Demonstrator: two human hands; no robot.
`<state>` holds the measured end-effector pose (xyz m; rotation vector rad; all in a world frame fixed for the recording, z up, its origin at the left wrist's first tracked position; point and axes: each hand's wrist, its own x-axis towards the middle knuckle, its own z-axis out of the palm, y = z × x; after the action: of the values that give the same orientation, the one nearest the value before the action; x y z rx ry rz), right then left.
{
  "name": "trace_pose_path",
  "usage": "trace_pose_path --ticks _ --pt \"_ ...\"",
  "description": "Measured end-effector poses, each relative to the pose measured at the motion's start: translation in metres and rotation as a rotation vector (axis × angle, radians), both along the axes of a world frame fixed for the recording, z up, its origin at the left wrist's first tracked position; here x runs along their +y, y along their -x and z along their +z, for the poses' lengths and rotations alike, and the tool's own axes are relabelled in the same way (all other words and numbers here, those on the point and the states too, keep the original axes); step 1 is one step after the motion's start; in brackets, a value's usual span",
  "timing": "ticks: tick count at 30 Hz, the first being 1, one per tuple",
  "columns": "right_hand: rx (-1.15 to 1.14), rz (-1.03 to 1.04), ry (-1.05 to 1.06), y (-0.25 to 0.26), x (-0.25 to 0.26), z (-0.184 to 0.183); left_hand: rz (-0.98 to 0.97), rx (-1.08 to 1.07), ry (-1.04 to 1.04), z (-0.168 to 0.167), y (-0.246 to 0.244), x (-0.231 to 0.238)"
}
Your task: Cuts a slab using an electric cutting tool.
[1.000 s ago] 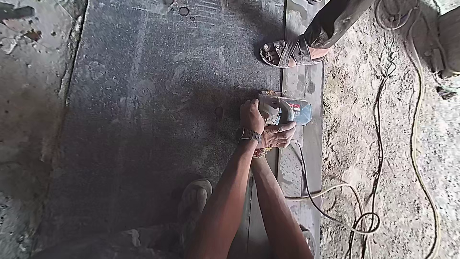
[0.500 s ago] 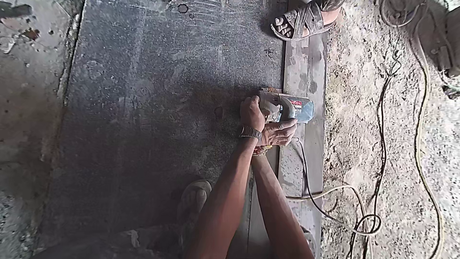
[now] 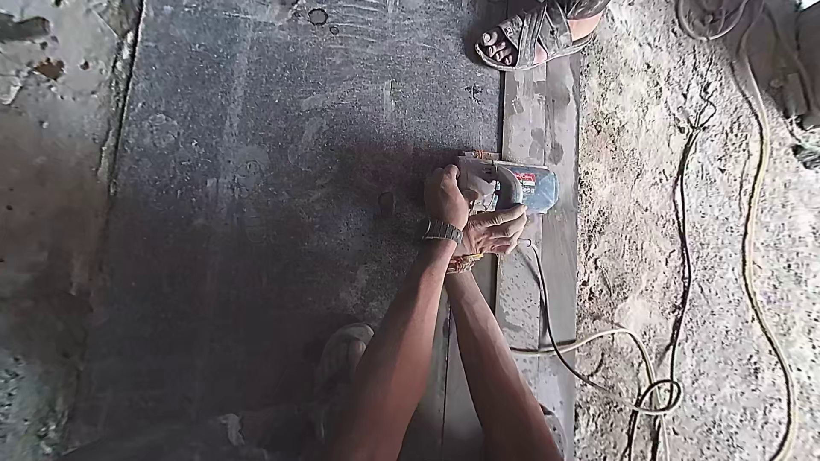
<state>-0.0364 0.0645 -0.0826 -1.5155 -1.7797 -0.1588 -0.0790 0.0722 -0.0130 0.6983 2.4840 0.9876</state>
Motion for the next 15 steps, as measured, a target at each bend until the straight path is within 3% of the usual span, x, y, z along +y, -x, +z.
trace_pose_path --ticks 6,15 --pt "-0.017 -0.026 -0.089 0.005 0.006 -0.005 0.021 -0.138 0.164 0.007 0.017 0.016" --pt "-0.018 -0.060 -0.020 0.012 0.010 0.006 0.013 -0.143 0.163 0.007 0.022 0.020"
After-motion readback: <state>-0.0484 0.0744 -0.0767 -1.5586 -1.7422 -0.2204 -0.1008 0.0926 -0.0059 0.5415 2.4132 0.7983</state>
